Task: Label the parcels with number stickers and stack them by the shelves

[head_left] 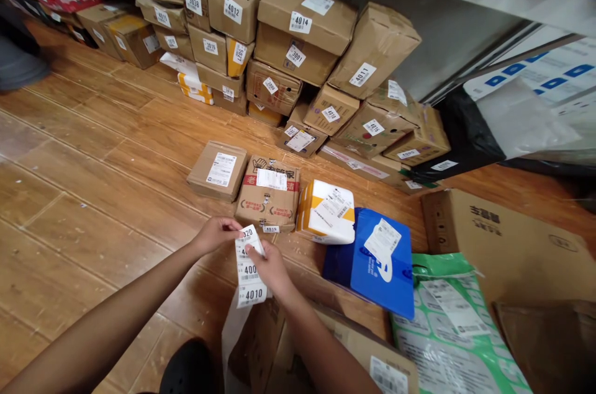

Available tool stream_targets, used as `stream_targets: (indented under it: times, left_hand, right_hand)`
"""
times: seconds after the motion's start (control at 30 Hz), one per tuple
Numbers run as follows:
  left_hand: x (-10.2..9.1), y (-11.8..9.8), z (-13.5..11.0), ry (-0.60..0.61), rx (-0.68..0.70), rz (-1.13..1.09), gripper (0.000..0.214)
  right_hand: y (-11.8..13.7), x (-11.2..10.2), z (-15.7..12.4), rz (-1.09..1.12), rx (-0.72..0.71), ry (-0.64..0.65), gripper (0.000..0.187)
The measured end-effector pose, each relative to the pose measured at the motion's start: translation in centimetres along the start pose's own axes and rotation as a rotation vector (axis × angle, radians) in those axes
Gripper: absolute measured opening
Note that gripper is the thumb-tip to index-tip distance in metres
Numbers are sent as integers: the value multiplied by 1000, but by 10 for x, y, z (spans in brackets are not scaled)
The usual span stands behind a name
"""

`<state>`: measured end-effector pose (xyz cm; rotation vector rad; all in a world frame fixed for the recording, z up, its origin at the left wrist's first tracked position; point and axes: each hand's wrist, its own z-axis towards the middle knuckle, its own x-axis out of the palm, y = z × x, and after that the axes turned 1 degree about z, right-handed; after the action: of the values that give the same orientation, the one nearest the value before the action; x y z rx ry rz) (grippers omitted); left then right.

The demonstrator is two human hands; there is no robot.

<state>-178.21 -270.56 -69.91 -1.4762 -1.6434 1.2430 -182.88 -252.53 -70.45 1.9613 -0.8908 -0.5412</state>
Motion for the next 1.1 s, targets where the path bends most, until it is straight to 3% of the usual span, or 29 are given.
stream_targets:
  times: [0.1,0.23,0.37,0.73,0.93,1.1]
  left_hand:
    - [-14,7,13,5,-19,22,33]
    - [-45,10,31,-32,-30,59,40]
    - [-65,9,39,-45,-23,102,43]
    - [-63,-1,38,-96,19,356,34]
    - [-70,11,44,-243,117,861,24]
    - [-71,26,61,-351,133,1135,36]
  right_hand:
    - [-9,5,7,-40,-9,28,38]
    - [-20,2,13,13,109,125,44]
    - [-29,-7,14,41,138,109,48]
    - [-31,-6,17,40,189,137,49]
    - [-33,-9,20,-42,64,79,43]
    - [-32,-9,23,-112,6,37,40]
